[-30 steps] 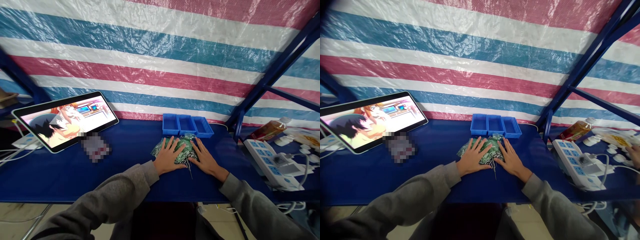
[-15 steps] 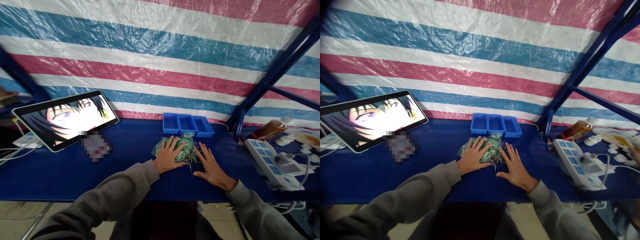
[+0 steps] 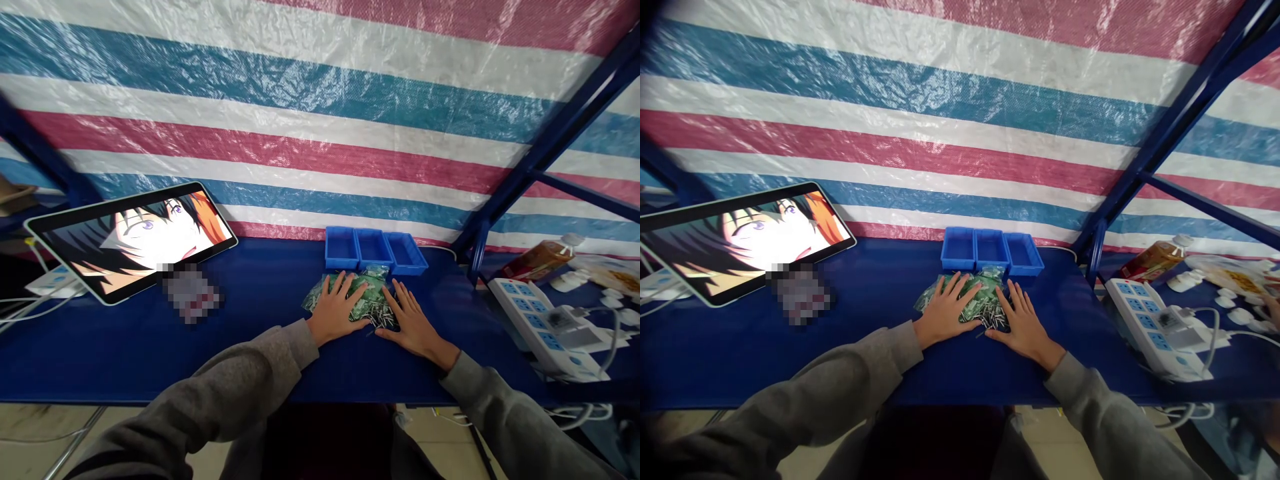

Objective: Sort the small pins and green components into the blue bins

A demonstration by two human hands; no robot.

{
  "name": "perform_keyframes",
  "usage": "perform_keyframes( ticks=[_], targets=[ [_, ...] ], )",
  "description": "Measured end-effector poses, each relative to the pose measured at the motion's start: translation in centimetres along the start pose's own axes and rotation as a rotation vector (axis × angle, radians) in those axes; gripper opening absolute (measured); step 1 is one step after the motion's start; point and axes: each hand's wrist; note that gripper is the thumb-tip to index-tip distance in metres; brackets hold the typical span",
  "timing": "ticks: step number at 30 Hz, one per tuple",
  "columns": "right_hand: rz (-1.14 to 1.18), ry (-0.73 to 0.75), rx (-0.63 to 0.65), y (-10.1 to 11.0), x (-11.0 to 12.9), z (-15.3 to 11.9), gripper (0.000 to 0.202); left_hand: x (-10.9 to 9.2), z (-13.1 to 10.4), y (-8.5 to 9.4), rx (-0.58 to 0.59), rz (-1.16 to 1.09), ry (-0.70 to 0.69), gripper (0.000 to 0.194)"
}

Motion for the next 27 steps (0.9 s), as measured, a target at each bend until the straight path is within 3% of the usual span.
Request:
perform_keyframes(
  ticks=[11,19,27],
  targets=[
    [0.017,0.027,-0.022,-0.4,-0.9,1.5,0.092,0.4,0.2,0.3,0.042,-0.037,0.010,0.083],
    [0.014,0.028,-0.024,-0.5,-0.9,1.4,0.091,0.5,0.0,0.4,0.073,-0.057,-0.017,0.098],
    [0.041,0.057,0.000,-0.5,-1.3,1.9,0.090,1.0,0.4,0.2,0.063,-0.058,-0.015,0.084]
  ],
)
Point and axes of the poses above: each hand's wrist, its own z-axis towards the middle knuckle, its own y-axis out of the back of the hand, x = y × z, and after that the axes turned 2 degrees about -x, right-handed
